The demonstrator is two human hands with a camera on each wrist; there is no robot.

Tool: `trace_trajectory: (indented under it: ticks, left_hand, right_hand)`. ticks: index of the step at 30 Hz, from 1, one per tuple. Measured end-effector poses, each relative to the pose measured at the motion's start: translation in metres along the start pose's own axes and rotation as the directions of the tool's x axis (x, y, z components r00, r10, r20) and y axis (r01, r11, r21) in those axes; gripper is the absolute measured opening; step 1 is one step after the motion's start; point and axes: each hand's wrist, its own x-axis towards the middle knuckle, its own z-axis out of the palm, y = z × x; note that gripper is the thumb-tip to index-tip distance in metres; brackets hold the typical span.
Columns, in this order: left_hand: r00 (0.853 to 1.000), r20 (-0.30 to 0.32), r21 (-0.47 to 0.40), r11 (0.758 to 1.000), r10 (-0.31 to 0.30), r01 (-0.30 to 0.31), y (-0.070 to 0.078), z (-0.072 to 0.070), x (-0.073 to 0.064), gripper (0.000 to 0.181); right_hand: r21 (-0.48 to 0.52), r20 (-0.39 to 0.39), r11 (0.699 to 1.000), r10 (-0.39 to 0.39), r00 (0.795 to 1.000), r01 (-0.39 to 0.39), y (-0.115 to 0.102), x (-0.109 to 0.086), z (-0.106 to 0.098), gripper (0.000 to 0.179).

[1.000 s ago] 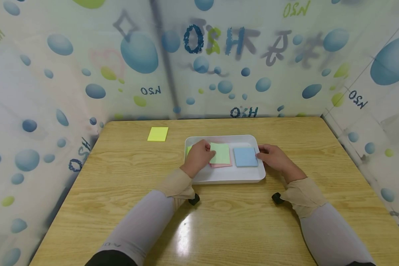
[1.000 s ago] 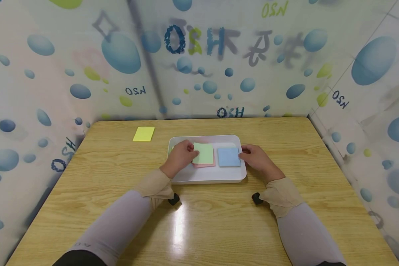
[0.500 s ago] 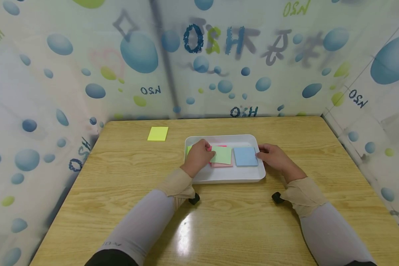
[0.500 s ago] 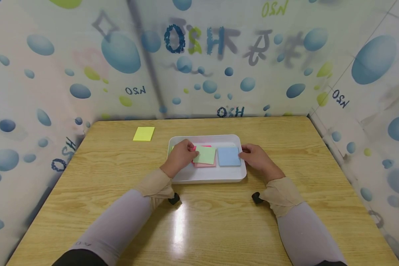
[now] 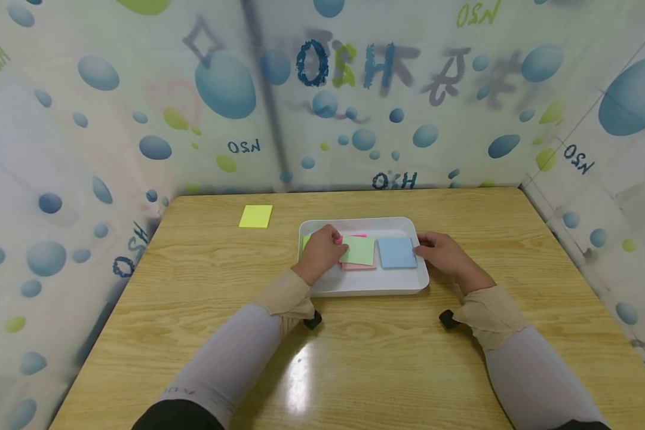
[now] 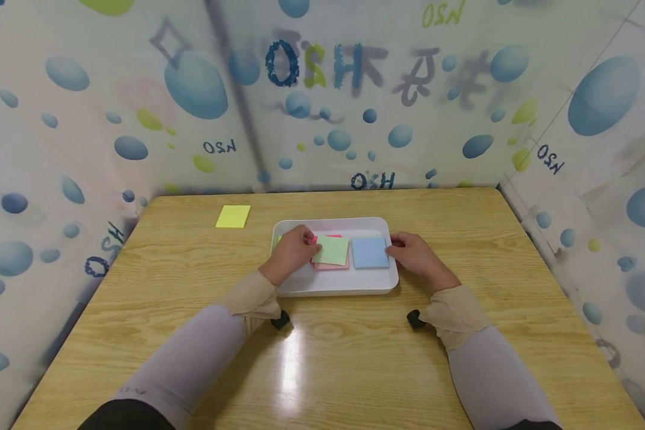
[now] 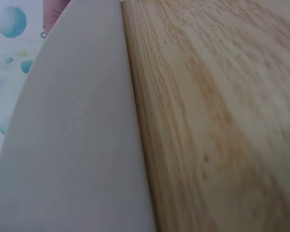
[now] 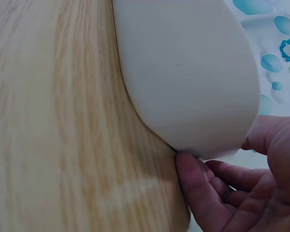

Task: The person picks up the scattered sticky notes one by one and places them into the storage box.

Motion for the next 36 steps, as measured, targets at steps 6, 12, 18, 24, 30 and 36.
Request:
trace_trajectory:
  ticks: [6,12,18,24,30,36]
  left_hand:
    - [0.999,0.016,0.042,0.998,0.038,-0.039,-0.002,-0.005,0.003,0.022]
    - [0.999,0.010,0.080,0.996,0.044,-0.044,-0.004,-0.020,0.002,0.027]
    - [0.998,-0.037,0.081,0.995,0.058,-0.055,-0.009,-0.037,0.003,0.032]
    - [0.992,-0.110,0.060,0.997,0.062,-0.055,-0.022,-0.053,0.010,0.035]
    - [0.989,-0.147,0.080,0.997,0.026,-0.015,-0.038,-0.069,0.015,0.032]
    - [0.985,-0.175,0.117,0.993,-0.008,0.029,-0.058,-0.092,0.021,0.034]
  right_hand:
    - [0.009,0.000,1.000,0.011,1.000,-0.011,0.000,-0.001,0.000,0.057]
    - [0.004,0.001,1.000,0.010,1.000,-0.010,0.000,0.001,0.000,0.058]
    - [-0.007,0.002,1.000,0.001,1.000,-0.001,0.000,0.001,0.000,0.058]
    - [-0.010,-0.003,1.000,0.000,1.000,0.000,0.000,0.001,0.001,0.057]
    - [-0.004,-0.003,1.000,-0.002,1.000,0.001,0.001,0.001,0.002,0.057]
    - [-0.005,-0.004,1.000,-0.002,1.000,0.002,0.000,0.000,0.002,0.057]
